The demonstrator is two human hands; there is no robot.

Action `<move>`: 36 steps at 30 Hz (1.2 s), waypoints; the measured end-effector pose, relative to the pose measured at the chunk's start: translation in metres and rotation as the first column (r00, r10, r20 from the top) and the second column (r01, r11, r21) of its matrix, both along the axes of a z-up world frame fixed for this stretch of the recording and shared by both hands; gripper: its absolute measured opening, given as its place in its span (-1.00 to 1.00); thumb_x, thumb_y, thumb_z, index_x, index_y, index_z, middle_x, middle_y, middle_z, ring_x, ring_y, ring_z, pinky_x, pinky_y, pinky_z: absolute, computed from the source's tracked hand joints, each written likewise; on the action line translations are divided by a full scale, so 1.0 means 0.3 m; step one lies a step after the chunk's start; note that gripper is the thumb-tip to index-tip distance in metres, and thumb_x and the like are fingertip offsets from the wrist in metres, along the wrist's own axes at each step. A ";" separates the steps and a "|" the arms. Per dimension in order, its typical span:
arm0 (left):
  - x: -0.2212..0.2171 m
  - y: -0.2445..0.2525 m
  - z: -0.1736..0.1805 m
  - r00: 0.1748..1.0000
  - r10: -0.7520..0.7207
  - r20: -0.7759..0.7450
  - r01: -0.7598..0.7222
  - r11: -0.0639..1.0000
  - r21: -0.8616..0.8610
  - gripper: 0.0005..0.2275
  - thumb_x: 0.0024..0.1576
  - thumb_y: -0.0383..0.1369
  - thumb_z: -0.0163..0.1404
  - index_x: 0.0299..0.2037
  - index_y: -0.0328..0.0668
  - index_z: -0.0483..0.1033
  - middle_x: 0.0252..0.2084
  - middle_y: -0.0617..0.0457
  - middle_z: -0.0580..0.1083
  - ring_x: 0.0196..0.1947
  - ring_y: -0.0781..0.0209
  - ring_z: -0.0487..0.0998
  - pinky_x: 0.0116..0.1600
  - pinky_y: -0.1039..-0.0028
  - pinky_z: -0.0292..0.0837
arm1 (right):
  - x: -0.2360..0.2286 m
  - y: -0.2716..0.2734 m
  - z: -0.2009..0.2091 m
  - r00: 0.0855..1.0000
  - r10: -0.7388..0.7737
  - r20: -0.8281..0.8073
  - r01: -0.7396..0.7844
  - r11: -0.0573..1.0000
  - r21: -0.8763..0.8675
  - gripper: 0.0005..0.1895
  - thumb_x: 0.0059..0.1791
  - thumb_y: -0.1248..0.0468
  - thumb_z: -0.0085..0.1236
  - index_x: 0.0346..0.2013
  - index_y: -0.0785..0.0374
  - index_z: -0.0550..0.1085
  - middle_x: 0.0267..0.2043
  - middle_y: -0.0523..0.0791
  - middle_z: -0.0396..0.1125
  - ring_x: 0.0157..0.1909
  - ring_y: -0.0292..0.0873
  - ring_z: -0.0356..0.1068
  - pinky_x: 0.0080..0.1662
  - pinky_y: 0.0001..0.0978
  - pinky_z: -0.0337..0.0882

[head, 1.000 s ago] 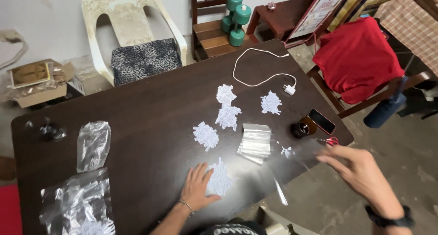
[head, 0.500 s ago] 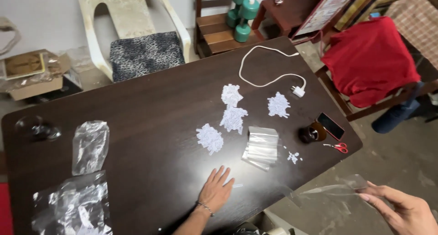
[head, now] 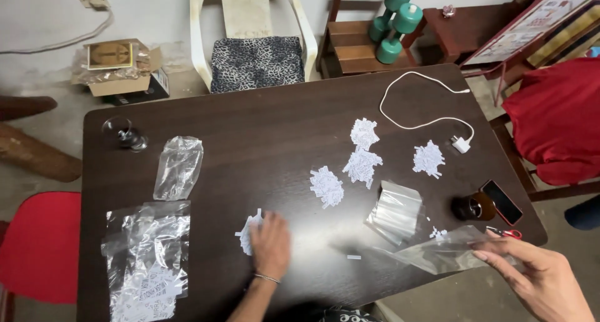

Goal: The person is sorting and placing small white paper cutouts into individual clear plastic bags on a dark table.

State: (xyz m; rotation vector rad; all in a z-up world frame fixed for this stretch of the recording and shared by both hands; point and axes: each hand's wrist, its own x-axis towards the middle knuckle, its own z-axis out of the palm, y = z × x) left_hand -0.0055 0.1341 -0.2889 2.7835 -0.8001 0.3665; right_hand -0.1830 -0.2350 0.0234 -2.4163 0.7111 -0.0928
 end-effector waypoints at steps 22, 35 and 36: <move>-0.245 -0.315 -0.052 0.561 -0.774 -0.293 0.818 0.572 0.054 -0.20 0.19 0.27 -0.46 0.48 -0.17 0.09 0.57 -0.06 0.03 0.57 -0.03 -0.05 0.56 -0.01 -0.31 | -0.083 -0.043 -0.043 0.985 0.067 0.162 -0.061 0.997 -0.042 -0.89 -0.17 0.37 0.33 -0.40 0.33 0.72 -0.24 -0.15 0.65 -0.14 -0.37 0.55 0.14 -0.60 0.42; -0.068 0.104 -0.087 0.959 -0.181 -0.218 0.202 0.976 0.079 -0.21 0.22 0.21 -0.22 0.43 -0.36 0.09 0.53 -0.19 0.02 0.54 -0.09 -0.07 0.55 0.01 -0.29 | 0.178 0.115 -0.096 0.867 0.489 0.095 -0.491 0.871 -0.010 -0.81 -0.17 0.22 0.30 -0.32 0.09 0.76 -0.14 -0.26 0.70 0.14 -0.29 0.58 0.29 -0.41 0.42; -0.061 0.112 -0.071 0.945 -0.217 -0.242 0.202 0.975 -0.088 -0.28 0.23 0.10 -0.08 0.40 -0.39 0.18 0.51 -0.22 0.07 0.52 -0.13 -0.02 0.54 -0.01 -0.24 | 0.223 0.172 -0.078 0.814 0.576 0.073 -0.575 0.817 -0.034 -0.80 -0.15 0.15 0.28 -0.30 0.04 0.75 -0.13 -0.31 0.70 0.19 -0.27 0.56 0.27 -0.36 0.44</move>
